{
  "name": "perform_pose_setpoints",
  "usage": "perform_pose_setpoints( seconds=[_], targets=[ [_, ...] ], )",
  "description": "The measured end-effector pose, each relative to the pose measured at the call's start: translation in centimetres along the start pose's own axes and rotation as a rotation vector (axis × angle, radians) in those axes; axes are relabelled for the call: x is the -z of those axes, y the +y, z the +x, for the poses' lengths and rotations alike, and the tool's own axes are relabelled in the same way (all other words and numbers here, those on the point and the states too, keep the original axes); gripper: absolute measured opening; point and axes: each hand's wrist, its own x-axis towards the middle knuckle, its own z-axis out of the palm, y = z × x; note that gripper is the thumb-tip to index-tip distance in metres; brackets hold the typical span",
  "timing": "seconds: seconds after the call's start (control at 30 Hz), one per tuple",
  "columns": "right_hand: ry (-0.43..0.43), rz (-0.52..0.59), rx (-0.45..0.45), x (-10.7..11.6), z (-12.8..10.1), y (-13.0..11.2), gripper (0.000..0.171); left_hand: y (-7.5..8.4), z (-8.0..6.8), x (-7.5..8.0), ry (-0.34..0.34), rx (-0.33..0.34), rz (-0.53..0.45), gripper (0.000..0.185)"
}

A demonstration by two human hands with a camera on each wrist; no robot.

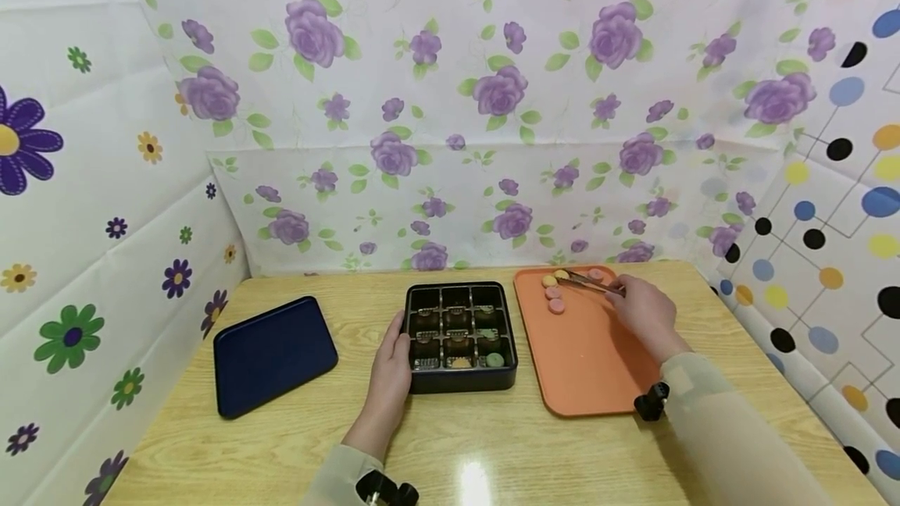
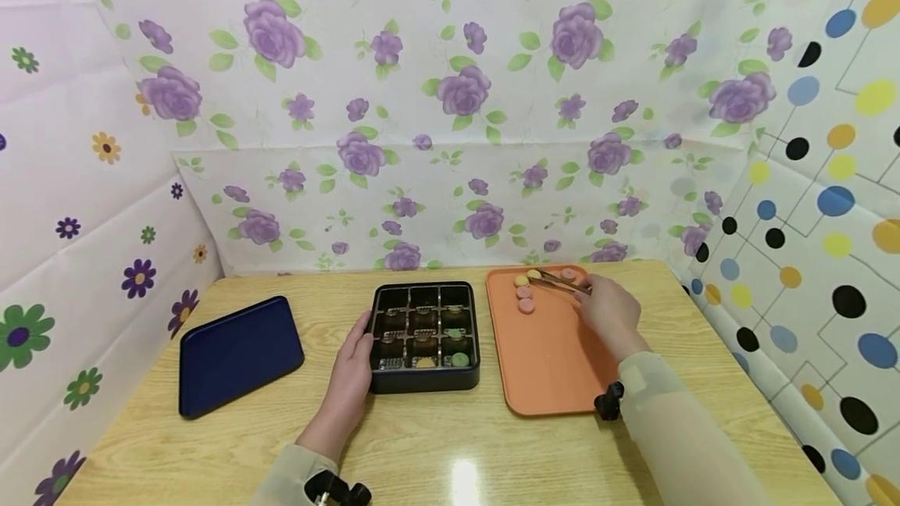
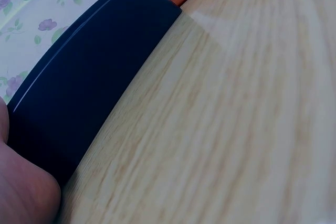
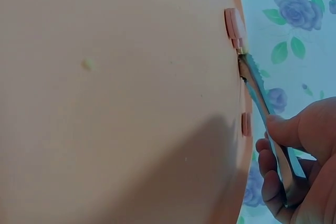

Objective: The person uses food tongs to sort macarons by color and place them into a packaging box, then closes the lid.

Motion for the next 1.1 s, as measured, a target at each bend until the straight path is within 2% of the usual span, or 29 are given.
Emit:
perform_pose_setpoints(
  seconds=[0.4, 0.73, 1.1],
  targets=[
    [0.064, -0.009, 0.025, -0.3, -0.1, 0.1, 0.026, -0.1, -0.2, -0.1, -0.007, 0.002, -0.004, 0.057],
    [0.09, 0.014, 0.057, 0.7, -0.7, -0.1, 0.028, 0.0, 0.0, 0.0, -0.005, -0.001, 0.002, 0.057],
    [0.143, 0.016, 0.109, 1.3, -1.9, -2.1, 0.03, 0.1, -0.2, 0.0, -0.001, -0.006, 0.008, 0.057]
  ],
)
